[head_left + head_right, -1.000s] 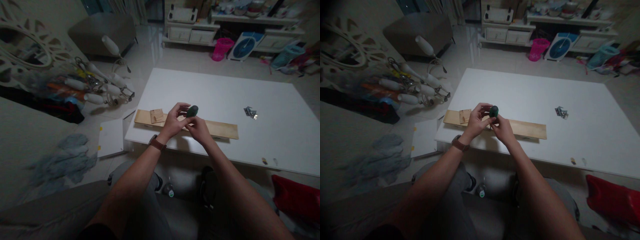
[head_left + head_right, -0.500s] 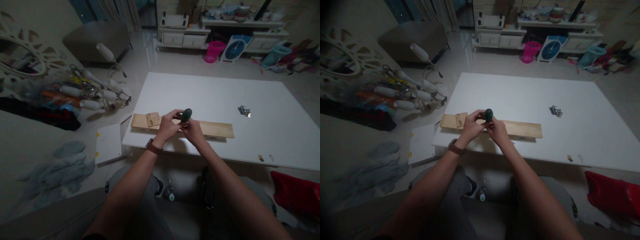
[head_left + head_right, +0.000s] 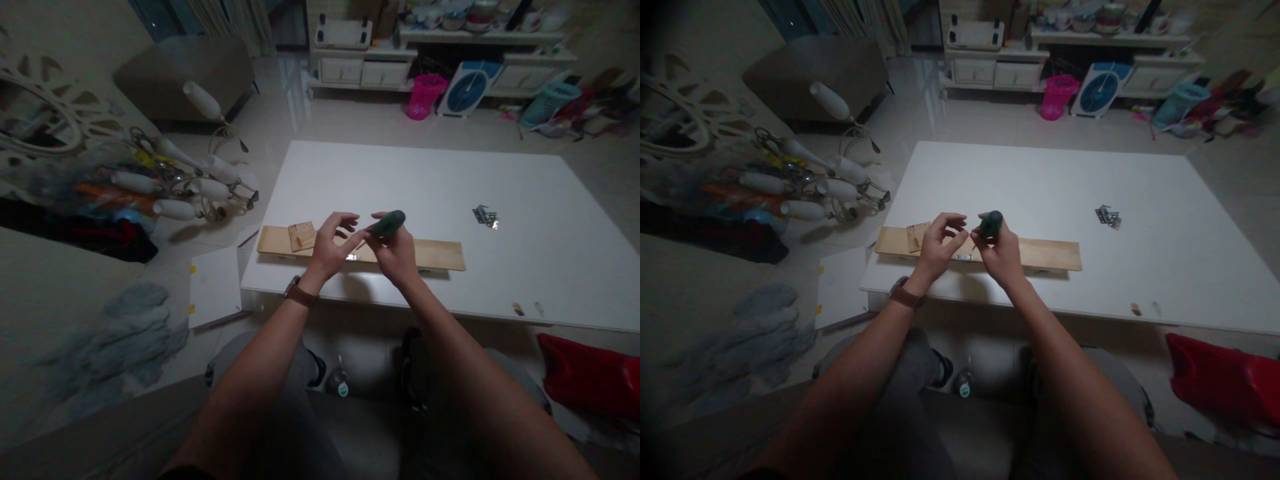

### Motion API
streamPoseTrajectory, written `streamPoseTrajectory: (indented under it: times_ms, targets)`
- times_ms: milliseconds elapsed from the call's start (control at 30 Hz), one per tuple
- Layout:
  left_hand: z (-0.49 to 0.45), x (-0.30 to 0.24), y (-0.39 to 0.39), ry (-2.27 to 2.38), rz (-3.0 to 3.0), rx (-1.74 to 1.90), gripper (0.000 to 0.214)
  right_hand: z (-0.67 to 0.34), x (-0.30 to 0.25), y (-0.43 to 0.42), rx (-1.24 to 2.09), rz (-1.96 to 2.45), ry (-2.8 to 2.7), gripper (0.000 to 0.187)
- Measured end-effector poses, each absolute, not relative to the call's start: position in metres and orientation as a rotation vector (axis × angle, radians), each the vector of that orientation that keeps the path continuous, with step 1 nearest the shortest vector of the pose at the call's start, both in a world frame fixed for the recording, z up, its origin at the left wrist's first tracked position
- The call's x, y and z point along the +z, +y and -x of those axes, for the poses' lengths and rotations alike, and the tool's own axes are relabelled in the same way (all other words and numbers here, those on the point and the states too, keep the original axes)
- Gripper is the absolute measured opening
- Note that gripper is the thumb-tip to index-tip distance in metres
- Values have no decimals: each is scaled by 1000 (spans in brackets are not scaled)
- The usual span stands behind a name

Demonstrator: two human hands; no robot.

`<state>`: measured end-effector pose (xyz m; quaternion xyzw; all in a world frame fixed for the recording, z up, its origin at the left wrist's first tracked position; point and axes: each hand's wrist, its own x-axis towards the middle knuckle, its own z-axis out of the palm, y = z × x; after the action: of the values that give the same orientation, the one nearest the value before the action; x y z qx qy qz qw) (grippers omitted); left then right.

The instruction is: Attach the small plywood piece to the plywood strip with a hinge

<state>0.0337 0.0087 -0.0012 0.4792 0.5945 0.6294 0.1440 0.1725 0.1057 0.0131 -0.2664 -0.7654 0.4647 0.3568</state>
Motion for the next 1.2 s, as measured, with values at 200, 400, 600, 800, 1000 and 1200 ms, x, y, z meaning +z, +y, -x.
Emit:
streamPoseTrajectory:
  times_ms: [200,400,600,800,1000,1200]
  targets:
    - [-33,-5,11,1810,-1269,1770,20,-197,21,138,1179,788,-1685,48]
    - [-39,-9,16,1891,-1301,1754,23,-248,28,168,1082,1118,-1820,41]
    - [-43,-15,21,1963,-1319,1716,32,-281,22,173,766,1337,-2253,19]
    - [-45,-20,23,1970,-1331,1693,32,-283,12,173,752,1357,-2308,19]
    - [-47,-23,26,1981,-1352,1659,31,-281,6,174,782,1342,-2324,22]
    - [-49,-24,28,1987,-1359,1637,30,-279,4,173,819,1352,-2260,23]
